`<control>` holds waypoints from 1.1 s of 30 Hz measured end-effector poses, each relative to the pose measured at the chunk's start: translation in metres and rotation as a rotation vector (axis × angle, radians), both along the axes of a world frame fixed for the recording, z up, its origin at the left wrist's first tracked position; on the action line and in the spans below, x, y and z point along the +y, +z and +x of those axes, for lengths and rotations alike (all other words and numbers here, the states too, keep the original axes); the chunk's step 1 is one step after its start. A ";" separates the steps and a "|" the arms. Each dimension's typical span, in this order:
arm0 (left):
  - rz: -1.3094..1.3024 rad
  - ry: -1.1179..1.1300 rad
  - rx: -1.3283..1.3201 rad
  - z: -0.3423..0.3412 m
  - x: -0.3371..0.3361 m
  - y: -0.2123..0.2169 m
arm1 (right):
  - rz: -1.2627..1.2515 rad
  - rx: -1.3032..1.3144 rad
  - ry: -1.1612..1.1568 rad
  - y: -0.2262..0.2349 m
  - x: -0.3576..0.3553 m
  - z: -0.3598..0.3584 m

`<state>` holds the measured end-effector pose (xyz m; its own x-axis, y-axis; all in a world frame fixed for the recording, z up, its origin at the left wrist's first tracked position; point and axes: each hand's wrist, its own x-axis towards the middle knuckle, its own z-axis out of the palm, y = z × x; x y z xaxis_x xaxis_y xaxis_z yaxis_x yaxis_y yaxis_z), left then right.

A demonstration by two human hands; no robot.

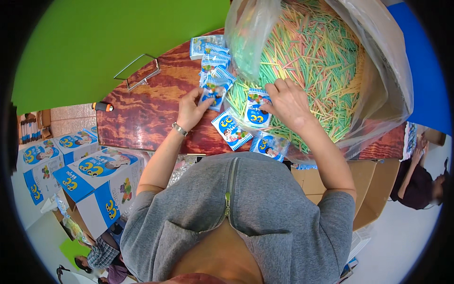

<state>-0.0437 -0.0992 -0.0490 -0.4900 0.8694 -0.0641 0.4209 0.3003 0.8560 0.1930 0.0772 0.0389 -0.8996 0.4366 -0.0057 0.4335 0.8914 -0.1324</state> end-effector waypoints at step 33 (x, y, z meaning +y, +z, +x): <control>0.382 0.112 0.724 0.023 0.043 0.032 | 0.251 0.211 0.064 0.002 0.005 0.008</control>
<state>-0.0205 -0.0560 -0.0171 -0.3816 0.7106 0.5912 0.8924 0.1164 0.4361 0.2012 0.0825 0.0413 -0.8952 0.3431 0.2843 0.3616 0.9322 0.0136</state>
